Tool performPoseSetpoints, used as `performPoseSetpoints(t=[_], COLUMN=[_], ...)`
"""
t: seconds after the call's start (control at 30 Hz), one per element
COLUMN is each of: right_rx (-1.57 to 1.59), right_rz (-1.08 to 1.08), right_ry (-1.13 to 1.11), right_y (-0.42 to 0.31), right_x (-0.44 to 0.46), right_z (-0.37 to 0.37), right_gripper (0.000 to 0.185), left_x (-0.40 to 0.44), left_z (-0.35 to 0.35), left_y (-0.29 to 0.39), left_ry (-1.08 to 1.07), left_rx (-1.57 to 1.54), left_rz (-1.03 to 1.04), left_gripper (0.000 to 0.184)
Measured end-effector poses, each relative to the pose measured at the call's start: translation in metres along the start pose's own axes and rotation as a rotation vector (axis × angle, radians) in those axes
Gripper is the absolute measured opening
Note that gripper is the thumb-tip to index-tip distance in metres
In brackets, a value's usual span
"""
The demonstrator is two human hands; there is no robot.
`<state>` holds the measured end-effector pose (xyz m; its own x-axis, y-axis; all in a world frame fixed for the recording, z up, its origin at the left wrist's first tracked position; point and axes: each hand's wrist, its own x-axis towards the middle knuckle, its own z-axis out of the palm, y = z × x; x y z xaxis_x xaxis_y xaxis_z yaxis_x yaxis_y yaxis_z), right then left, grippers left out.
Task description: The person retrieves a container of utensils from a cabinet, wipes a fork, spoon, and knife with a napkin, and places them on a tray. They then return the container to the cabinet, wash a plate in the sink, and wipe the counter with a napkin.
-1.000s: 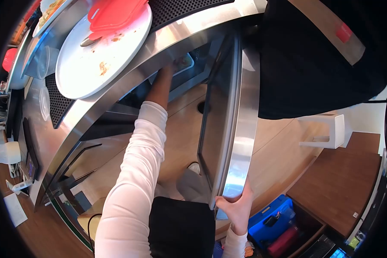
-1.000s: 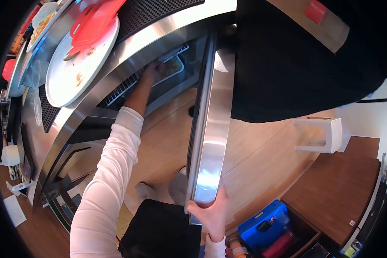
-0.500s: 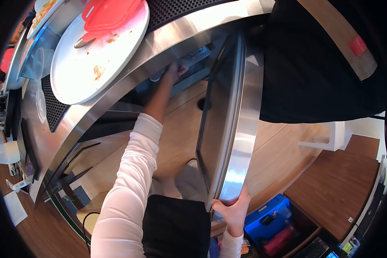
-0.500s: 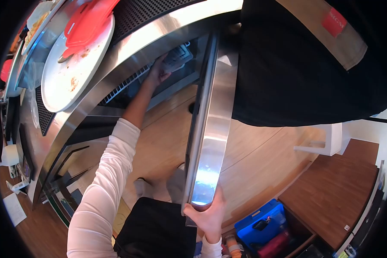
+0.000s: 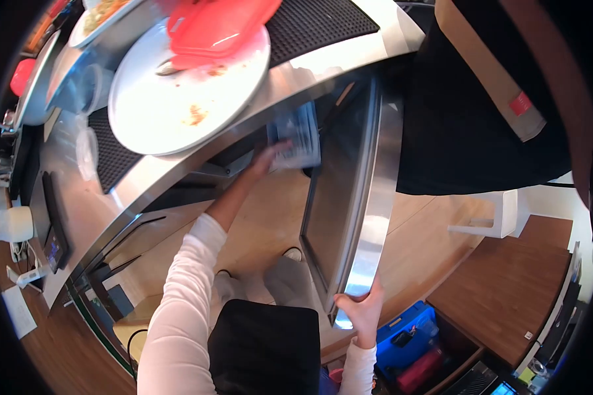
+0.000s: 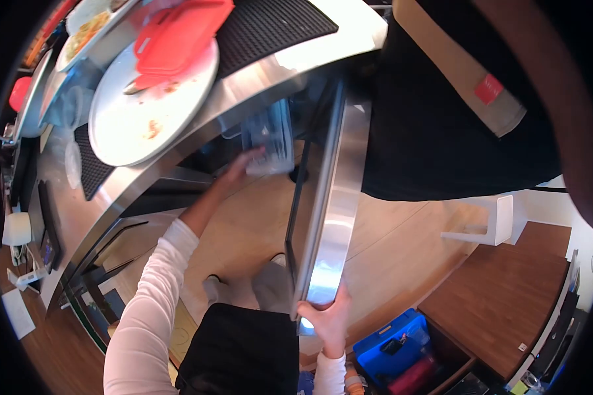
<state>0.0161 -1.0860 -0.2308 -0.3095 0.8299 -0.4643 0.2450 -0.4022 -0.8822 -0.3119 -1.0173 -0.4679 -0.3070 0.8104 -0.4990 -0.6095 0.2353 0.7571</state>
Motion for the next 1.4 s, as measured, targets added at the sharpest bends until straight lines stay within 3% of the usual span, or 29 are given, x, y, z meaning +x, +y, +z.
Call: performPoseSetpoints(t=[0.07,0.13,0.2,0.33,0.47,0.5,0.57,0.6,0.63,0.7,0.73,0.8,0.97,1.07,1.1,1.13,1.17,1.23,1.33,1.4], right_rx=[0.008,-0.131,-0.080,-0.152,-0.213,-0.180,-0.421,-0.150,0.054,0.015,0.060,0.196,0.391,0.075,0.017,-0.032,-0.309,-0.535,-1.080,-1.004], right_rz=[0.017,-0.093,-0.054,-0.171,-0.302,-0.329,-0.478,-0.232,-0.202,0.075,0.127,0.173,0.234,-0.213,-0.343,-0.484,-0.560,-1.025,-0.939,-0.860], right_ry=[0.006,-0.015,-0.025,0.030,0.132,0.066,0.258,-0.051,-0.233,-0.156,-0.185,-0.335,-0.326,0.204,0.069,-0.075,-0.220,-0.433,-0.451,-0.348], right_y=[0.005,0.017,0.022,0.026,0.007,0.025,0.016,0.006,-0.004,-0.031,-0.013,-0.009,-0.002,0.020,-0.006,-0.055,-0.080,-0.135,-0.139,-0.128], right_x=[-0.002,0.001,0.001,-0.001,-0.020,-0.008,-0.012,-0.003,0.000,0.004,0.039,0.070,0.083,0.032,-0.023,-0.089,-0.126,-0.175,-0.196,-0.186], right_z=[-0.002,-0.009,-0.008,0.010,0.084,0.098,0.155,0.174,0.202,0.247,0.261,0.281,0.293,0.302,0.320,0.347,0.373,0.442,0.534,0.555], right_gripper=[0.055,0.055,0.056,0.056,0.057,0.068,0.081,0.092,0.099,0.097,0.085,0.070,0.046,0.037,0.037,0.038,0.044,0.067,0.106,0.112], left_x=[-0.053,-0.122,-0.184,-0.350,-0.509,-0.543,-0.592,-0.613,-0.630,-0.653,-0.661,-0.676,-0.694,-0.700,-0.703,-0.701,-0.697,-0.688,-0.674,-0.665], left_z=[-0.003,0.001,-0.015,-0.027,-0.046,-0.047,-0.061,-0.067,-0.069,-0.080,-0.089,-0.108,-0.160,-0.183,-0.192,-0.202,-0.212,-0.225,-0.237,-0.246], left_y=[-0.010,-0.009,-0.019,0.011,0.047,0.068,0.090,0.100,0.120,0.143,0.156,0.171,0.189,0.194,0.192,0.191,0.189,0.184,0.184,0.188], left_ry=[-0.033,-0.019,-0.053,-0.110,-0.041,-0.005,0.067,0.106,0.173,0.264,0.302,0.386,0.582,0.678,0.691,0.700,0.708,0.728,0.725,0.693], left_rx=[0.027,0.034,0.153,0.030,0.001,0.007,-0.001,-0.005,0.019,0.014,0.020,0.005,-0.115,-0.164,-0.165,-0.166,-0.166,-0.154,-0.189,-0.199], left_rz=[0.087,-0.023,-0.118,-0.336,-0.288,-0.261,-0.161,-0.116,-0.062,0.091,0.147,0.215,0.244,0.194,0.176,0.174,0.183,0.176,0.173,0.171], left_gripper=[0.055,0.051,0.055,0.064,0.068,0.066,0.063,0.062,0.059,0.056,0.055,0.052,0.044,0.045,0.046,0.047,0.047,0.048,0.048,0.048])
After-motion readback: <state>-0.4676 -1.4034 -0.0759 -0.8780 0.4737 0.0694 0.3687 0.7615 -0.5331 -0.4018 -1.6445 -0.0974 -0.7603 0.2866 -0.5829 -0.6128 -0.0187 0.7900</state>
